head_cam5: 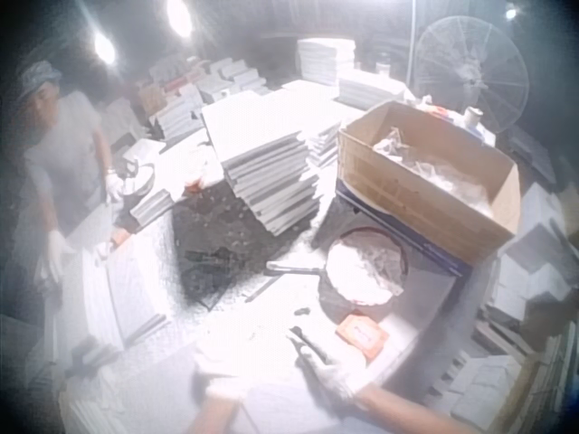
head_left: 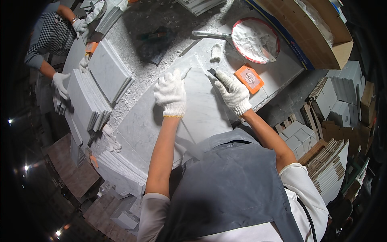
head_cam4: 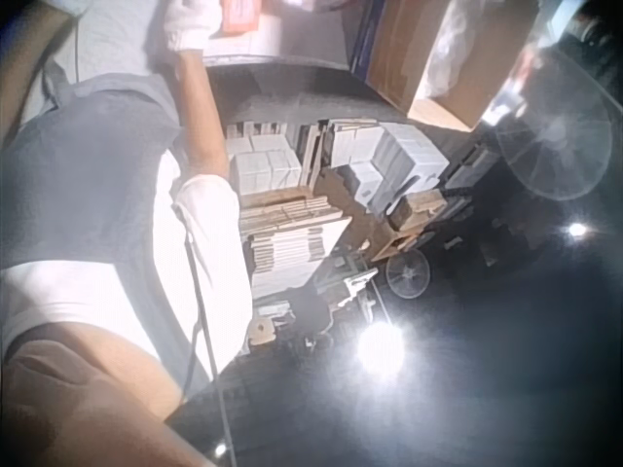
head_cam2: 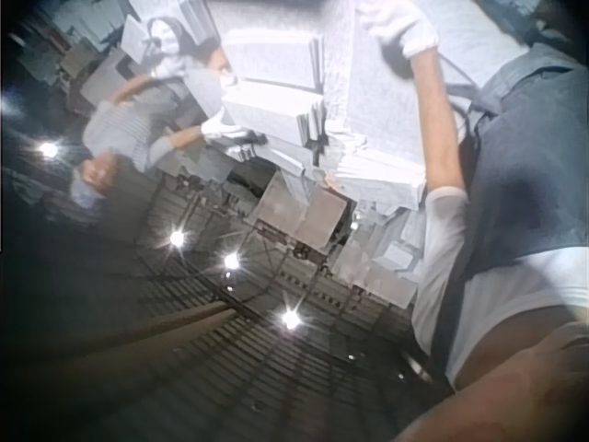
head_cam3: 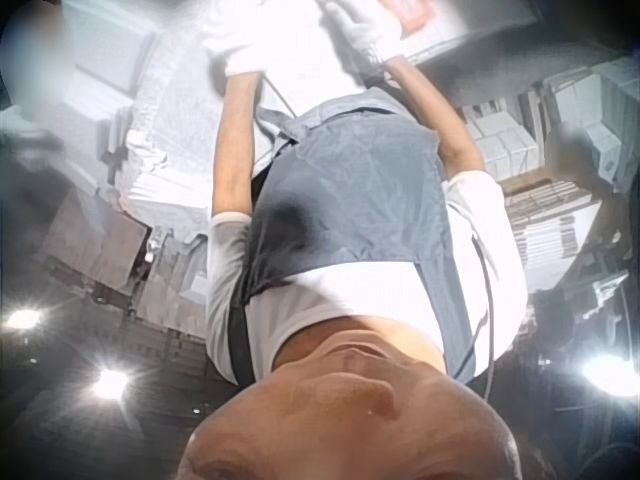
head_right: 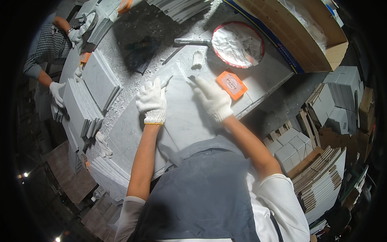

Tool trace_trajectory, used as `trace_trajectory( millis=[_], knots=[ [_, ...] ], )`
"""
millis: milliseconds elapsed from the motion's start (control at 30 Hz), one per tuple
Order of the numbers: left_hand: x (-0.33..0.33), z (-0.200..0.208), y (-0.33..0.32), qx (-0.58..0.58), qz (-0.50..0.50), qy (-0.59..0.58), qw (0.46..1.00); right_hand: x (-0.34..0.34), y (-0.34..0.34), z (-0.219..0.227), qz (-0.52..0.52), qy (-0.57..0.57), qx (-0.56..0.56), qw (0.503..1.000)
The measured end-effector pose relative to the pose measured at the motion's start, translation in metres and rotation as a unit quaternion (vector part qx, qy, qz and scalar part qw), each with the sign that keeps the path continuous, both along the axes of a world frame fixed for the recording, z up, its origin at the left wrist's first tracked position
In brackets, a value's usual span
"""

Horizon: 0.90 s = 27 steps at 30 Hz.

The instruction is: The person scrapes the edges of white rectangular tiles with a metal scraper, then stacks the finished tiles. The person uses a small metal scraper to remove residue from the tile edges and places the tiles into a growing stack.

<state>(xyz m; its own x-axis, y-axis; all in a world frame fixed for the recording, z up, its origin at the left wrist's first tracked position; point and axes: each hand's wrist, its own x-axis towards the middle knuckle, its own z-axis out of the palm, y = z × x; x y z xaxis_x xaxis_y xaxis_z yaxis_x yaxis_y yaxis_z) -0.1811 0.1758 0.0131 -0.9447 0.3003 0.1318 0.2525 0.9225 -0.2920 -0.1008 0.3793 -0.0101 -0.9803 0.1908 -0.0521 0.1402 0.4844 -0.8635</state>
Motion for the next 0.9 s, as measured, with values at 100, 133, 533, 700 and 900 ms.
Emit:
trace_trajectory(
  millis=[100,133,533,700,900],
  knots=[
    [-0.001,-0.001,-0.001,0.004,-0.004,0.003,1.000,0.000,0.000,0.001,0.002,0.003,-0.002,1.000],
    [-0.001,-0.001,-0.002,0.004,-0.006,0.003,1.000,0.000,0.000,0.002,0.002,0.008,-0.004,1.000],
    [0.005,-0.001,-0.003,0.095,0.050,-0.012,0.994,0.001,0.001,0.000,0.015,-0.041,-0.011,0.999],
    [0.008,0.001,-0.019,0.104,0.092,-0.043,0.989,0.001,0.003,0.007,0.028,-0.069,-0.011,0.997],
    [0.003,-0.001,-0.023,0.045,0.084,-0.028,0.995,0.001,0.001,0.008,0.020,-0.041,-0.009,0.999]
  ],
)
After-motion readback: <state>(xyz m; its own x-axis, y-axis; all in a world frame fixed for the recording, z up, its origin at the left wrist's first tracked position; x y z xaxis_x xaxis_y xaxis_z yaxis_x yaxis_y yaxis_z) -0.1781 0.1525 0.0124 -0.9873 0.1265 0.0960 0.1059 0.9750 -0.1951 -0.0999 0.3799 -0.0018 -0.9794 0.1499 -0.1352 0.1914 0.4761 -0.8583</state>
